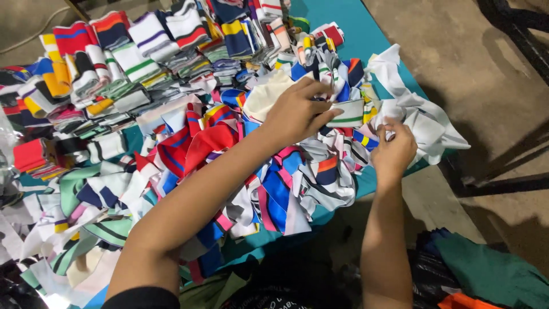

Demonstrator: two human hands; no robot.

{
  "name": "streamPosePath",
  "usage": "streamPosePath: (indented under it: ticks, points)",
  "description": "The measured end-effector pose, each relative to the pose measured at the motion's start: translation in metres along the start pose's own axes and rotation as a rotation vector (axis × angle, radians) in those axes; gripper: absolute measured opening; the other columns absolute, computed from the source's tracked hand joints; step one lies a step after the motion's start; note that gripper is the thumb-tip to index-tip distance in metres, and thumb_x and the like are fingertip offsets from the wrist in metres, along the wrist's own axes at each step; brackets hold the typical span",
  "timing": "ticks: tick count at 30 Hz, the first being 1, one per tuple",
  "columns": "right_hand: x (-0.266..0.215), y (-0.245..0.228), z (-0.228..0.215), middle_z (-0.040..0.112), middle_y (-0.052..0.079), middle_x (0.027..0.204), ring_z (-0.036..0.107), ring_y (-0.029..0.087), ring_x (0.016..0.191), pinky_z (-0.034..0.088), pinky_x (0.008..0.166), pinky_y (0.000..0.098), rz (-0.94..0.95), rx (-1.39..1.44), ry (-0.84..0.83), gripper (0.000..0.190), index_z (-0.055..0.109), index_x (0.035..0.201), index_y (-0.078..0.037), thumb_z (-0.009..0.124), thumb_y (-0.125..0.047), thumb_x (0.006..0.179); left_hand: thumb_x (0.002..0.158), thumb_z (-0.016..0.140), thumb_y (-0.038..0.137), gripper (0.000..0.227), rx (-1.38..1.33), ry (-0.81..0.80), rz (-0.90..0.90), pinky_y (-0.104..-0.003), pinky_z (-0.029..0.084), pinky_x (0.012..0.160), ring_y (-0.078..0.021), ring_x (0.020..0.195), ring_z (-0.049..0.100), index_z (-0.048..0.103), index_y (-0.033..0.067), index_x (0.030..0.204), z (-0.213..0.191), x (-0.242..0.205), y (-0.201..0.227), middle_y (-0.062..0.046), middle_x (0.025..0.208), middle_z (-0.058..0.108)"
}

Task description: Organizing and stacking colorful fabric strips on a table in a sewing factory.

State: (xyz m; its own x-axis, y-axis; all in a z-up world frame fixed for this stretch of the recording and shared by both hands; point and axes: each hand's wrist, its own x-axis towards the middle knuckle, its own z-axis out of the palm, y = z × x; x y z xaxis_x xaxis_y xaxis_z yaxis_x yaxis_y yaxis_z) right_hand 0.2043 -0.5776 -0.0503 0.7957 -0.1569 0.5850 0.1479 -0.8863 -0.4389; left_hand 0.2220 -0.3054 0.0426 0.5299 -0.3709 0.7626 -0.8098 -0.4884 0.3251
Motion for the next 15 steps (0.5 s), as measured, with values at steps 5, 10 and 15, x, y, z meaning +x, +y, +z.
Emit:
streamPosePath:
  ticks: [5,10,15]
  points:
    - [-0.002,0.019,0.012,0.072,0.000,0.087,0.067,0.026,0.074,0.053,0.073,0.0389,0.023,0.015,0.017,0.010,0.080,0.102,-0.020,0.082,-0.016,0.093,0.096,0.071,0.026,0.029,-0.165,0.141,-0.139,-0.040,0.054,0.069,-0.0310,0.078,0.065,0.073,0.0084,0.073,-0.020,-0.011,-0.009,-0.010,0.079,0.070]
    - [0.002,-0.017,-0.007,0.068,0.004,0.100,0.064,0.031,0.091,0.051,0.084,0.0428,-0.083,0.028,0.160,0.018,0.080,0.104,-0.013,0.089,-0.014,0.089,0.089,0.074,0.014,0.012,-0.228,0.034,-0.103,-0.049,0.057,0.083,-0.0386,0.098,0.069,0.073,0.0082,0.099,-0.004,0.007,-0.001,-0.016,0.098,0.073]
    - [0.005,-0.024,-0.011,0.067,0.018,0.115,0.062,0.041,0.105,0.049,0.091,0.0520,-0.037,0.088,0.101,0.020,0.076,0.113,0.000,0.079,-0.006,0.094,0.089,0.072,0.016,0.035,0.029,-0.310,-0.139,-0.051,0.059,0.081,-0.0377,0.099,0.073,0.070,0.0104,0.123,0.022,0.015,0.008,-0.016,0.104,0.074]
